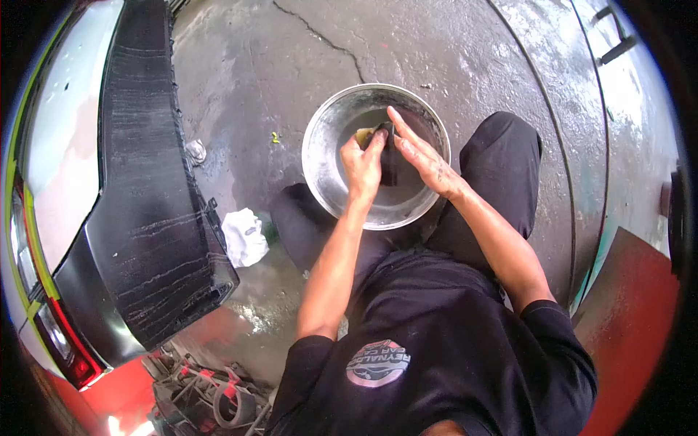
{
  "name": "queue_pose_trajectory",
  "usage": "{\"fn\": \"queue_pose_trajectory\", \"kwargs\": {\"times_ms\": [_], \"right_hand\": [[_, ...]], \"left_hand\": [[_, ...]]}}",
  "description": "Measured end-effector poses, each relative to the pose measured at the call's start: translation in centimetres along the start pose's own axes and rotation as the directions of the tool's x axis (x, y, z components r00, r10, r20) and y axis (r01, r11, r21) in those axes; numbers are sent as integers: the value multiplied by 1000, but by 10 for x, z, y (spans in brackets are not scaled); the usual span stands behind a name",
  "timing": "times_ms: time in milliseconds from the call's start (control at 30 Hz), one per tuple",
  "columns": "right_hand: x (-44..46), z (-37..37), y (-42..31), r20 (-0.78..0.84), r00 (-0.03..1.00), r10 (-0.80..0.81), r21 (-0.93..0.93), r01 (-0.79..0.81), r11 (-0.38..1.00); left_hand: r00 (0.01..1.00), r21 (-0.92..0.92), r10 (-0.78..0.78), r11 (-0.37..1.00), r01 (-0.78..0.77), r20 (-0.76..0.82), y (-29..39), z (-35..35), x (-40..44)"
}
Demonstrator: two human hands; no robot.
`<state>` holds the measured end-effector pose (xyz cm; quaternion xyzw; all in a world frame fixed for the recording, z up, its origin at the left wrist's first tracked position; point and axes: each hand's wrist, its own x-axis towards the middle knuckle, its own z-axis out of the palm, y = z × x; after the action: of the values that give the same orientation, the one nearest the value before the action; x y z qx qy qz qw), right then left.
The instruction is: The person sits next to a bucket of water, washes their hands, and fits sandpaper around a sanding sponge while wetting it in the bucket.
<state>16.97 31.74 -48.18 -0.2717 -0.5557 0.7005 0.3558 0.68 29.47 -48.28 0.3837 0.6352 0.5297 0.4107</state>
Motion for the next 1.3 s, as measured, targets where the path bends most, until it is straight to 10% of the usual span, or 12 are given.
{"fn": "queue_pose_trajectory", "kwargs": {"times_ms": [1233,1300], "right_hand": [[2,-3,4,-11,989,146,28,-146,989],[5,-2,8,-13,993,119,-30,-120,992]], "left_hand": [[998,228,-65,972,62,4,9,5,0],[987,202,139,967,-152,77,-6,9,-9]]}}
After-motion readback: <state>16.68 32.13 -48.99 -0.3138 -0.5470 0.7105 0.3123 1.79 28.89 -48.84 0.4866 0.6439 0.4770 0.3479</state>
